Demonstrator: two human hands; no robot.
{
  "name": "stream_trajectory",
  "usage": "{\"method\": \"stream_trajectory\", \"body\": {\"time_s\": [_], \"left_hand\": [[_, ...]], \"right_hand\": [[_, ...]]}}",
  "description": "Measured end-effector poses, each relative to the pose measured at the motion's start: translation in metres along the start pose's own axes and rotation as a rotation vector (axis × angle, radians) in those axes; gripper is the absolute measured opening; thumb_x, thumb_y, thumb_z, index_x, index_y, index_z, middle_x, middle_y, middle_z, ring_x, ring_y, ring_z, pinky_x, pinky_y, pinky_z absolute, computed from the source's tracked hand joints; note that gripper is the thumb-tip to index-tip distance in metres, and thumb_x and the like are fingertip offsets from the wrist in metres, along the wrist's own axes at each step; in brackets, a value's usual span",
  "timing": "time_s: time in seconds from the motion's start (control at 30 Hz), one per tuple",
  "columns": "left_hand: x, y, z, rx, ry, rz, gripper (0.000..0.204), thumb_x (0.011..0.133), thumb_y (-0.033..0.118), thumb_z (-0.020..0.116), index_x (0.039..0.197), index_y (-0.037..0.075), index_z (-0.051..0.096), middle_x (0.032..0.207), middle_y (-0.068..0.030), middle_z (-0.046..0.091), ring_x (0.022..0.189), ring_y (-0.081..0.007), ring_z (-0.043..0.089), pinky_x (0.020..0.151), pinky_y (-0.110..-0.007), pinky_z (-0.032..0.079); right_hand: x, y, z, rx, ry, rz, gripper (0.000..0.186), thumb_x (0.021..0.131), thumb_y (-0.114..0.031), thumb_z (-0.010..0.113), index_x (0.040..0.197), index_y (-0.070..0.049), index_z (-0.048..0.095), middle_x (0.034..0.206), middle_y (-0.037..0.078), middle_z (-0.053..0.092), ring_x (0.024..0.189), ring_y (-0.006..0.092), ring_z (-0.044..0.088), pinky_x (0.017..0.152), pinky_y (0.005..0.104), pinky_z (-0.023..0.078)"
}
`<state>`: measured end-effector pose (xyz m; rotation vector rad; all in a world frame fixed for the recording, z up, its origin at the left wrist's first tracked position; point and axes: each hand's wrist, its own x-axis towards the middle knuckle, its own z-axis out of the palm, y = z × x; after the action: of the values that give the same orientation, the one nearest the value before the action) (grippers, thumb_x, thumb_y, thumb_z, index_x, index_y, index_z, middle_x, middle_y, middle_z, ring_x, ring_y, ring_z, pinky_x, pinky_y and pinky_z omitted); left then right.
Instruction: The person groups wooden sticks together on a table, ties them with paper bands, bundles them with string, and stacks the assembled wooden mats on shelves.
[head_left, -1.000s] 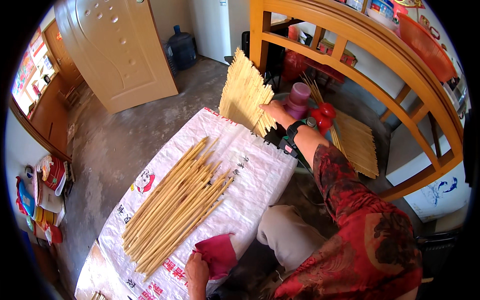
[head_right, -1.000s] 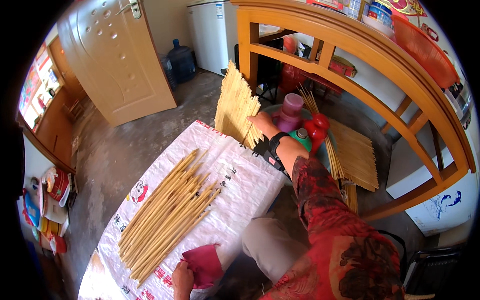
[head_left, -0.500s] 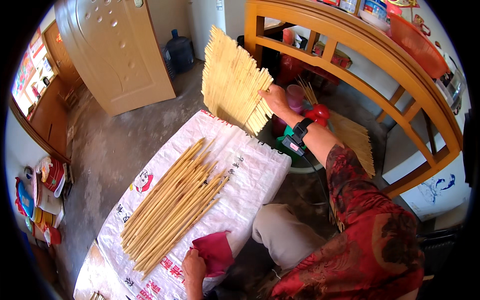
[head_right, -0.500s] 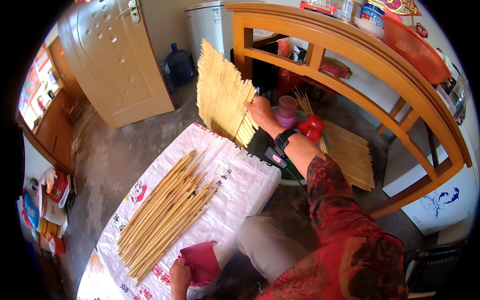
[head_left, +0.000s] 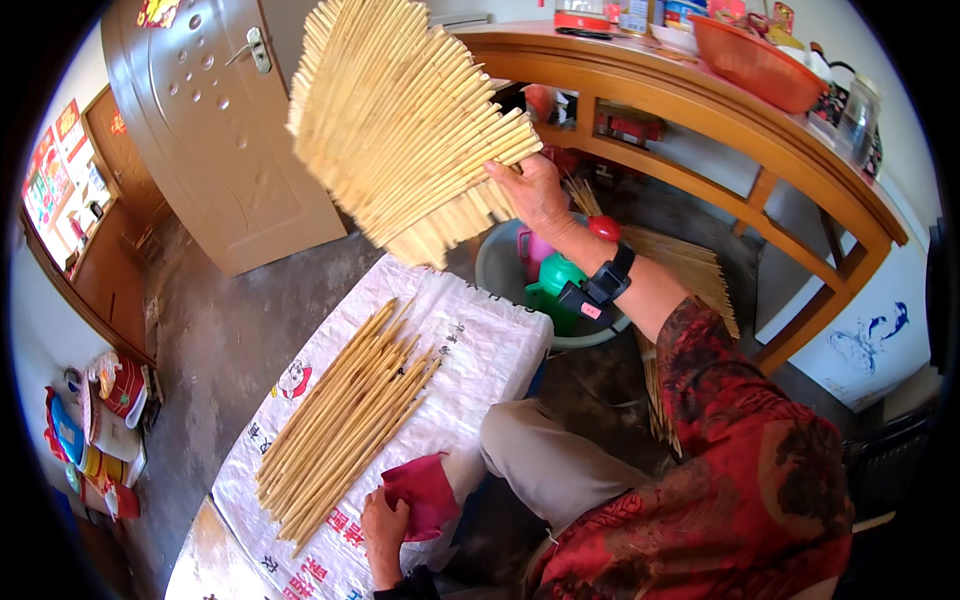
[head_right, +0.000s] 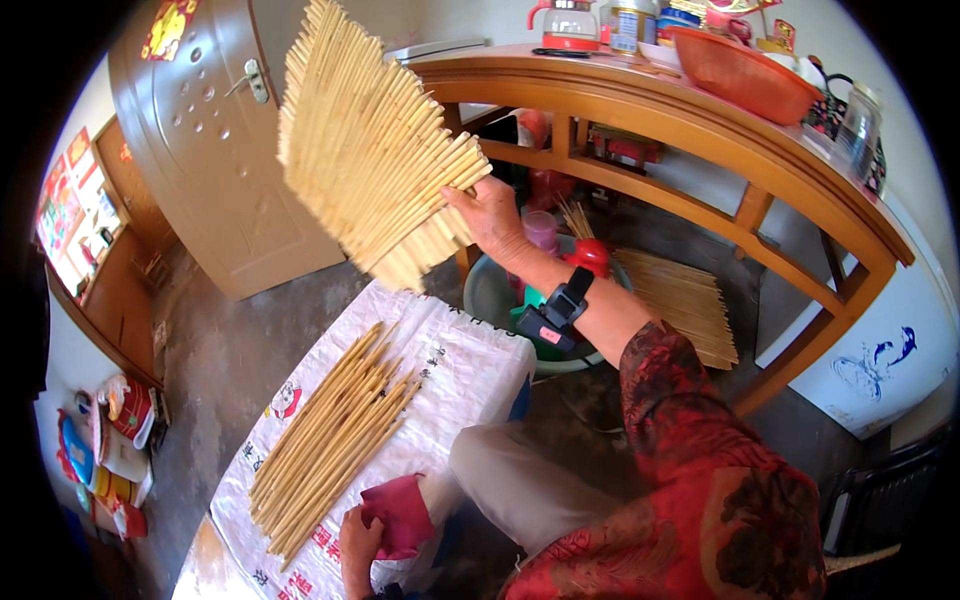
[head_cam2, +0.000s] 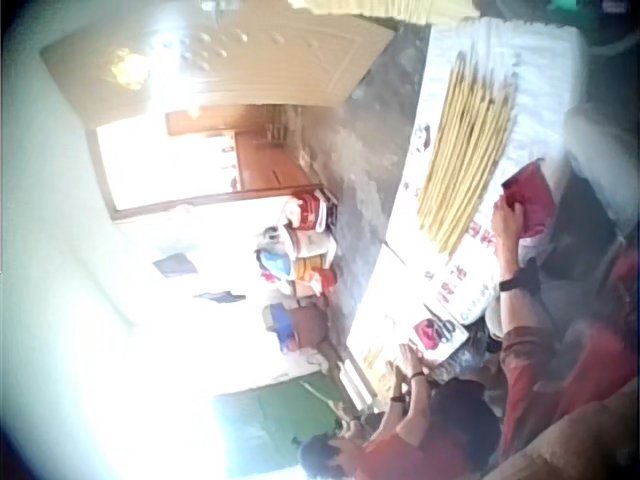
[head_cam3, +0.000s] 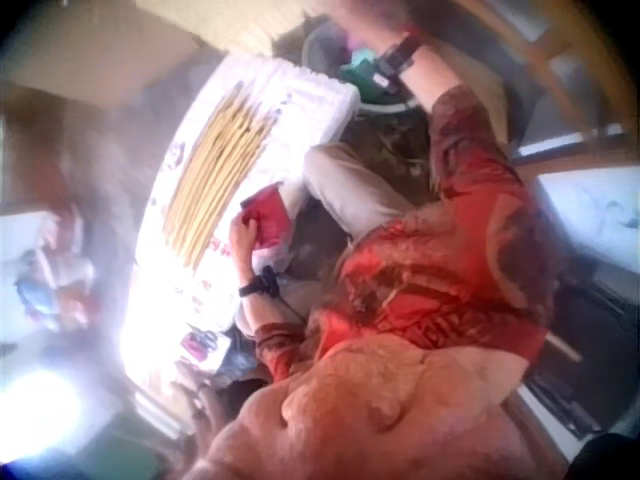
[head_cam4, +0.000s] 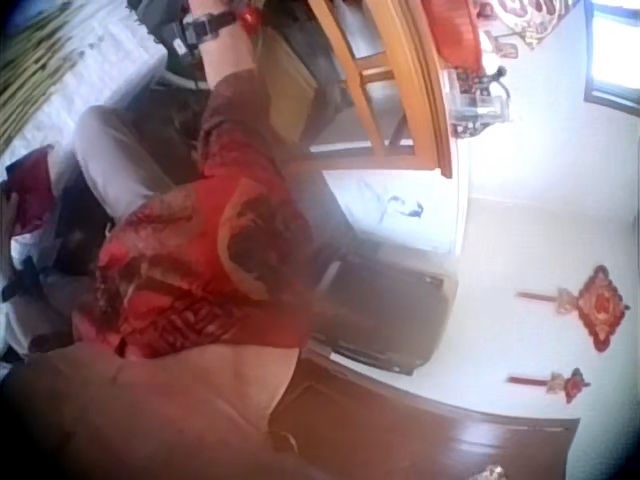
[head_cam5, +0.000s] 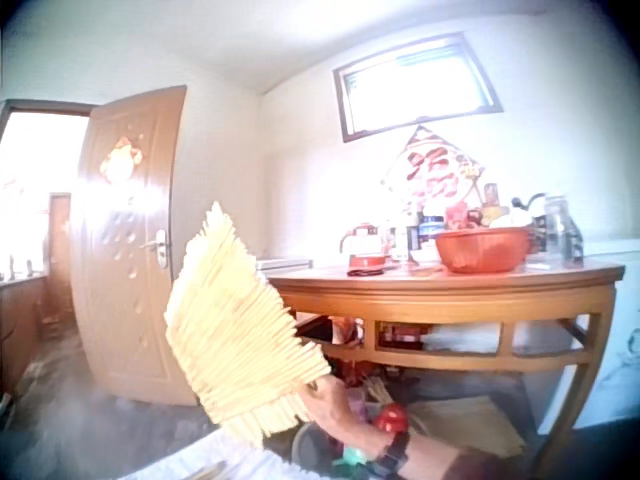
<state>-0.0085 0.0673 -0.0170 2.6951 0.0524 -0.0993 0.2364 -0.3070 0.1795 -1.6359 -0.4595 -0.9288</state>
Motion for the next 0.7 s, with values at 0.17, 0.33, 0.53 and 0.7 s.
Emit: {"method": "stream_trajectory", "body": {"time_s": [0.17, 0.33, 0.53, 0.7], "left_hand": [[-0.006, 0.026, -0.018, -0.048, 0.331, 0.098, 0.045, 0.079, 0.036, 0.059, 0.103, -0.001, 0.054, 0.107, -0.0208, 0.053, 0.102, -0.0365, 0.048, 0.088, -0.045, 0.038], [-0.018, 0.087, -0.045, -1.757, -0.037, 0.247, 0.057, 0.084, 0.042, 0.052, 0.126, 0.005, 0.041, 0.122, -0.0116, 0.047, 0.116, -0.0259, 0.04, 0.099, -0.043, 0.027], [-0.068, 0.088, -0.029, -2.063, 0.109, 0.365, 0.062, 0.086, 0.043, 0.047, 0.133, 0.007, 0.03, 0.132, -0.0153, 0.037, 0.123, -0.0263, 0.033, 0.102, -0.05, 0.022], [-0.104, 0.076, -0.014, -2.023, 0.312, 0.12, 0.056, 0.087, 0.037, 0.05, 0.131, 0.006, 0.033, 0.13, -0.0125, 0.041, 0.119, -0.0285, 0.04, 0.102, -0.045, 0.031]], "right_hand": [[-0.04, -0.056, -0.01, 0.356, 0.02, 0.29, 0.023, 0.084, -0.014, 0.058, 0.099, 0.004, 0.056, 0.09, 0.004, 0.06, 0.083, 0.01, 0.054, 0.074, 0.024, 0.044], [-0.107, -0.092, -0.009, 0.709, -0.054, 0.691, 0.027, 0.084, -0.02, 0.056, 0.101, 0.001, 0.053, 0.089, 0.007, 0.06, 0.079, 0.0138, 0.059, 0.068, 0.0259, 0.049], [-0.192, -0.121, -0.029, 0.888, -0.053, 0.926, 0.036, 0.086, -0.022, 0.054, 0.112, 0.002, 0.048, 0.101, 0.009, 0.059, 0.091, 0.0166, 0.059, 0.08, 0.0294, 0.048], [-0.239, -0.129, -0.051, 0.87, -0.017, 1.178, 0.035, 0.086, -0.019, 0.053, 0.113, 0.002, 0.049, 0.103, 0.009, 0.058, 0.094, 0.0177, 0.057, 0.082, 0.0306, 0.046]]}}
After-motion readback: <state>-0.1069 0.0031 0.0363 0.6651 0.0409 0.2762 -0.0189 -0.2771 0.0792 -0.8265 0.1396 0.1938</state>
